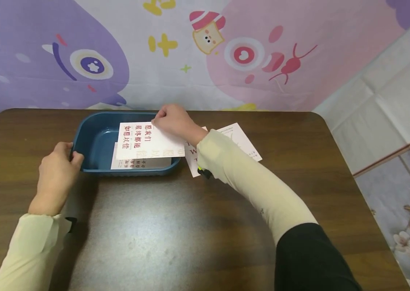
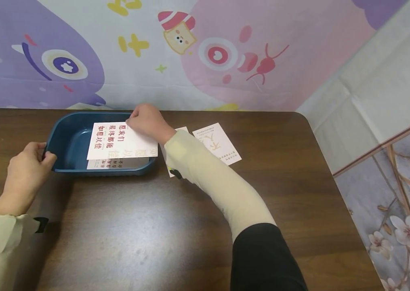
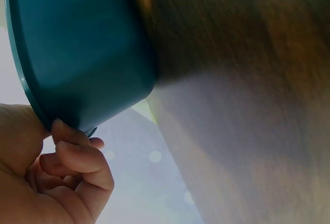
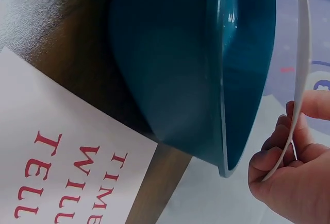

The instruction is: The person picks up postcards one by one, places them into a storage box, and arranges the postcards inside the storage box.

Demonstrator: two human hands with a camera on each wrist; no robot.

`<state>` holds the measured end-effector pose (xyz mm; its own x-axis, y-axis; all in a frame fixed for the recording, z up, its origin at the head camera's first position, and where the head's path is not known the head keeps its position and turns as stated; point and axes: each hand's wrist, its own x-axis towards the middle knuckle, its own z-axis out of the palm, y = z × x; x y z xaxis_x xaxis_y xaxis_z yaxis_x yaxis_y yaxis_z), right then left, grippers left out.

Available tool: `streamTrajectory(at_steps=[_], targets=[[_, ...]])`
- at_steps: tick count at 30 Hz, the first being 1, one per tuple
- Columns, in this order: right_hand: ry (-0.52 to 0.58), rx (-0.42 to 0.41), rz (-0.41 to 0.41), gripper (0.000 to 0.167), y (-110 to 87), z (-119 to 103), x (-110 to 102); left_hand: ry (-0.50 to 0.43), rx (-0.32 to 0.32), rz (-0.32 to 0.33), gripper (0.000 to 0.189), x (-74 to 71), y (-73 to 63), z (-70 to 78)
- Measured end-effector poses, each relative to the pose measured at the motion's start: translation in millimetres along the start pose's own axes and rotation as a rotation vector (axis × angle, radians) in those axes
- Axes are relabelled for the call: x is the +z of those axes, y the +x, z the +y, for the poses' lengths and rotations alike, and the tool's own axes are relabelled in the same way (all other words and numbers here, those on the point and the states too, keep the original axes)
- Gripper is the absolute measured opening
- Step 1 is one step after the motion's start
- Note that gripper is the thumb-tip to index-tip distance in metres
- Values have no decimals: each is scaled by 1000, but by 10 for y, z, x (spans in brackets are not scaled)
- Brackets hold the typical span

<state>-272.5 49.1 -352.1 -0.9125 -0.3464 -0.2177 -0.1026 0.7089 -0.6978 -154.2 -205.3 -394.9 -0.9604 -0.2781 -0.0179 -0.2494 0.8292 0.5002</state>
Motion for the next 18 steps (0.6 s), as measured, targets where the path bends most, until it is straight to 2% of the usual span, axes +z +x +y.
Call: streamTrajectory(at_steps=[7, 18], targets=[[-47, 22, 3, 20, 69, -26, 77, 1, 9, 13, 45, -1, 0, -8], [-7, 15, -16, 18, 102, -31, 207, 4, 10, 6, 46, 0, 8, -6]])
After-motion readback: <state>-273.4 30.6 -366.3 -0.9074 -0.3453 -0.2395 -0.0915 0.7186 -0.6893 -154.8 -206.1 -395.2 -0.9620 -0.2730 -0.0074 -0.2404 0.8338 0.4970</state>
